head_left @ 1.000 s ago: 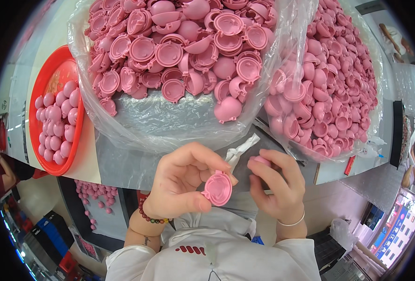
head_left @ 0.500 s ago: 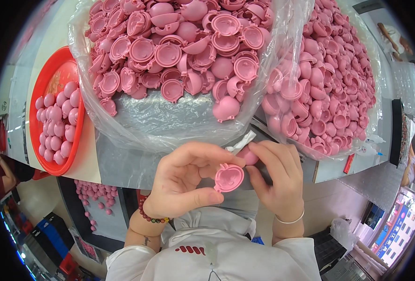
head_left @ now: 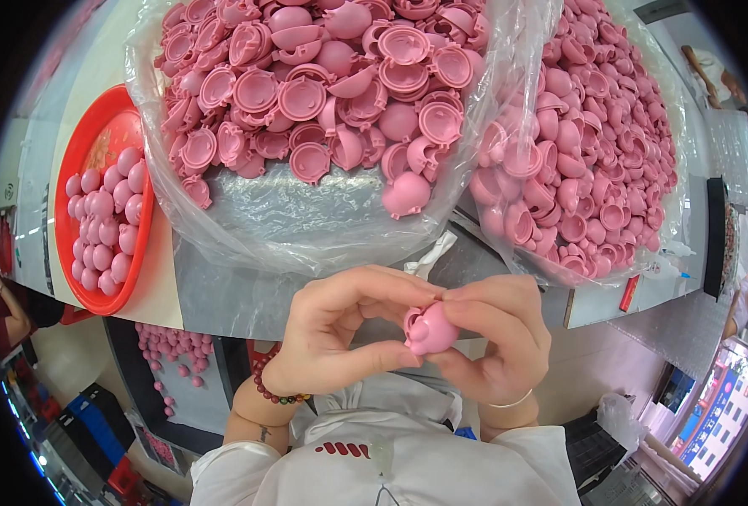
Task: Applying glue to pink plastic spherical shell halves and joining them together.
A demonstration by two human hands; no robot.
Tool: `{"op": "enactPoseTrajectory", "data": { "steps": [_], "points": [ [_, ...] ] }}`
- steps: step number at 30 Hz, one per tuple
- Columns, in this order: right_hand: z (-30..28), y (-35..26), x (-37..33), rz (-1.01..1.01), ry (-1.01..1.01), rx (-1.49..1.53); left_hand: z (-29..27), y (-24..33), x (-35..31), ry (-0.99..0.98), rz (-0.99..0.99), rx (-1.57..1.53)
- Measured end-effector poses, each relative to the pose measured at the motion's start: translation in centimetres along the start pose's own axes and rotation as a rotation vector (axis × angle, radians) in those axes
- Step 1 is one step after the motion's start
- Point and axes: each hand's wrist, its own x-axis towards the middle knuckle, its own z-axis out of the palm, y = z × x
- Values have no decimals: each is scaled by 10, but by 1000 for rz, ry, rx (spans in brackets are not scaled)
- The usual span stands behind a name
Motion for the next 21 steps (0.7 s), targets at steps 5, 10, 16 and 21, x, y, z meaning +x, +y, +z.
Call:
{"op": "enactPoseTrajectory", "data": {
  "steps": [5,10,16,21],
  "points": [
    [1,1,-4,13,21,-29,1,-3,-2,29,35,25],
    [2,1,-8,-4,74,-11,-2,-2,-2,-9,38,26],
    [0,-1,-12,-166,9,-100,-6,-5,1,-51,166,170],
    [-2,-2,-9,-12,72,131,0,-3,0,56,157,211]
  ]
}}
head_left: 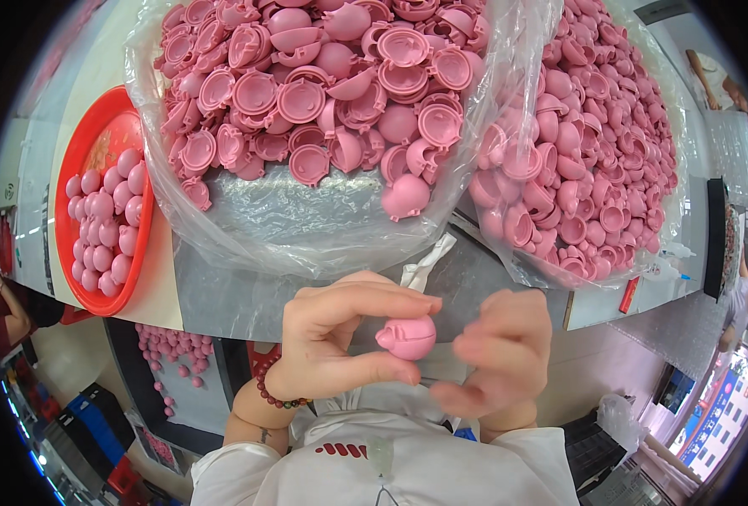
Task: Applying glue to pink plastic spherical shell halves and joining them together.
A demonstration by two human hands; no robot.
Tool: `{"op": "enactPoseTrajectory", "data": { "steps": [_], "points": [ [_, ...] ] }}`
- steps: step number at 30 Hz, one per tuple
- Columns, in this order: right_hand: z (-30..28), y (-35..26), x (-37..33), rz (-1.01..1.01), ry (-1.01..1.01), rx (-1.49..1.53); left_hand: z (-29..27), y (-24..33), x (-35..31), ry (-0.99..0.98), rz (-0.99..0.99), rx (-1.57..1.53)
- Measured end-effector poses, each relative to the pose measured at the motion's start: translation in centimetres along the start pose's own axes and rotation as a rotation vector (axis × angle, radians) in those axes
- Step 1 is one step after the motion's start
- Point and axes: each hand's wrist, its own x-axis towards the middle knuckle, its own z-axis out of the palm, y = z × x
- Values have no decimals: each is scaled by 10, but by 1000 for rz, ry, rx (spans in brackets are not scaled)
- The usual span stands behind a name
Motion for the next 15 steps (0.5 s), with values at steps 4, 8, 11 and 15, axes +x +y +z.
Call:
{"op": "enactPoseTrajectory", "data": {
  "steps": [4,8,11,15],
  "points": [
    [7,0,6,110,45,98,-6,0,0,-111,104,174],
    [15,1,9,178,-161,123,-6,1,-3,-87,95,204],
    [17,3,13,129,-218,116,-7,2,-4,-81,91,219],
    [17,6,14,121,-207,123,-4,1,-4,-48,82,225]
  ]
}}
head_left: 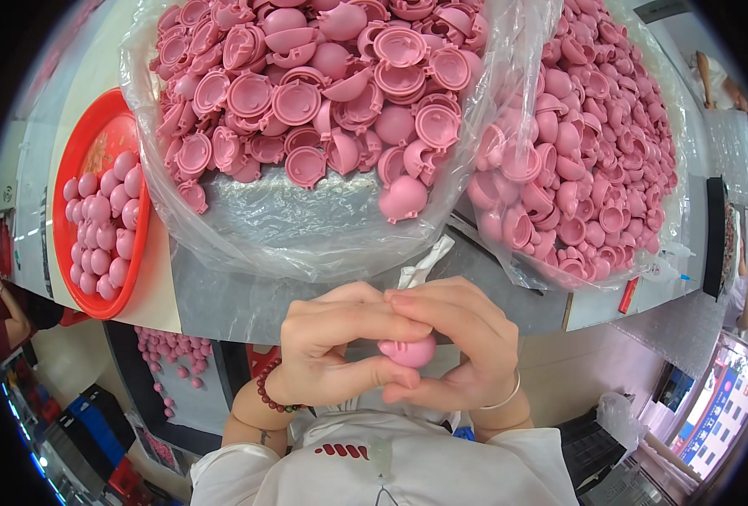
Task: Applying glue to pink plastic spherical shell halves and joining them together.
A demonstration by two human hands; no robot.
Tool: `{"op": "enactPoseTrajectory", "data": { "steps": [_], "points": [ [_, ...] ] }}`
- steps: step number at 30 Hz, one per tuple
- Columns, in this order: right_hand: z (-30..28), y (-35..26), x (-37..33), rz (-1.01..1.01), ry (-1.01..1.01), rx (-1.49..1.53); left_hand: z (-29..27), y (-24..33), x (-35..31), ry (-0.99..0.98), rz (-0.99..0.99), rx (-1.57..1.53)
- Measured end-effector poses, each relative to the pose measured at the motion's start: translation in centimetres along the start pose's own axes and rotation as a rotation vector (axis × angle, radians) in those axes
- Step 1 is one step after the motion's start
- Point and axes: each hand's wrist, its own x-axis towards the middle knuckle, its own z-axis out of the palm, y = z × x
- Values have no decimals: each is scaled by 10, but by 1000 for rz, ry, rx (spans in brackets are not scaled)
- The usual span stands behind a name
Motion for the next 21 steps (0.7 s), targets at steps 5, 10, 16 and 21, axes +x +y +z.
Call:
{"op": "enactPoseTrajectory", "data": {
  "steps": [5,10,16,21],
  "points": [
    [-1,-4,0,26,9,45,-1,0,0,-21,-15,-20],
    [1,-2,-1,24,26,66,0,1,-1,4,-197,-439],
    [-1,4,7,-377,-52,-54,-7,-1,-1,-164,-226,-468],
    [-1,-4,3,-145,102,46,-2,-5,0,-218,-138,-173]
  ]
}}
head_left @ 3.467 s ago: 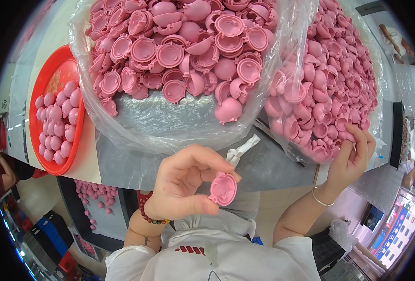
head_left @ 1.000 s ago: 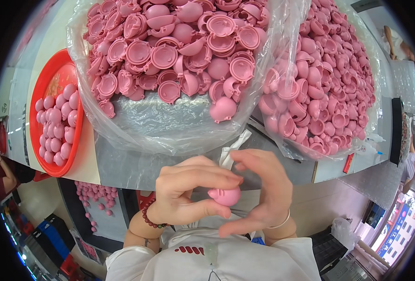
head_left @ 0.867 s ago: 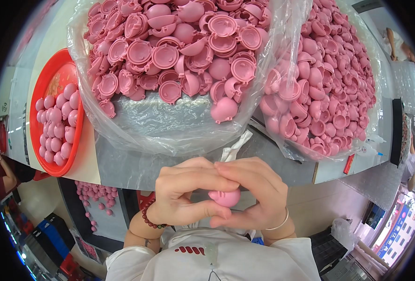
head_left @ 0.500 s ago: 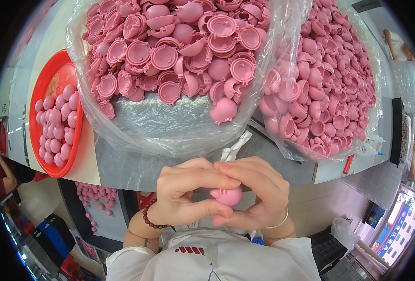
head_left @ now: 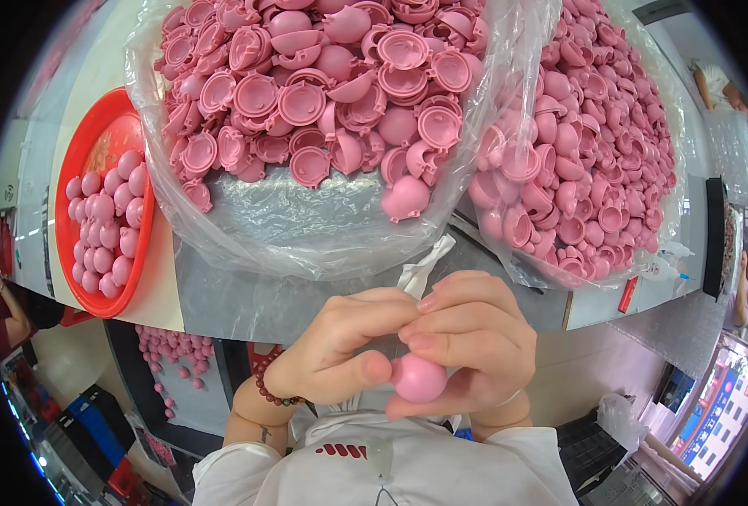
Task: Applying glue to pink plastic spherical shell halves and joining them together.
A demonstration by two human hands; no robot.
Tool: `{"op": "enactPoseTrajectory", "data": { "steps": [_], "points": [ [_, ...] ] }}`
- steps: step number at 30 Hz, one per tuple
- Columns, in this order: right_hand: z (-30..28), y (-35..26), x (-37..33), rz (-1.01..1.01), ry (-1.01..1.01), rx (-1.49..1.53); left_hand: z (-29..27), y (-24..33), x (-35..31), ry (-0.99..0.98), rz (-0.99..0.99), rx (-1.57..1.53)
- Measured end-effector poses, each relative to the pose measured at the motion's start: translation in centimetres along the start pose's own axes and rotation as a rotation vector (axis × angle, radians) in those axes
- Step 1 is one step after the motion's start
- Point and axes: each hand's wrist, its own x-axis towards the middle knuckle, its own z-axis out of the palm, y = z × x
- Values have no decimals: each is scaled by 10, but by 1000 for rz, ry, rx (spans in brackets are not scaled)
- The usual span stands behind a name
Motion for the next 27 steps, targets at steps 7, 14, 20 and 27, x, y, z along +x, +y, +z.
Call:
{"op": "enactPoseTrajectory", "data": {
  "steps": [7,14,20,27],
  "points": [
    [0,-3,0,-38,10,-50,0,-2,0,-41,29,-26],
    [5,-4,-2,-108,-5,-219,2,9,-3,-9,-38,-193],
    [-12,2,-12,-121,102,-398,-10,14,-19,300,178,-142],
    [-140,23,-67,62,1181,-1001,-113,74,-52,1241,201,1343]
  ]
}}
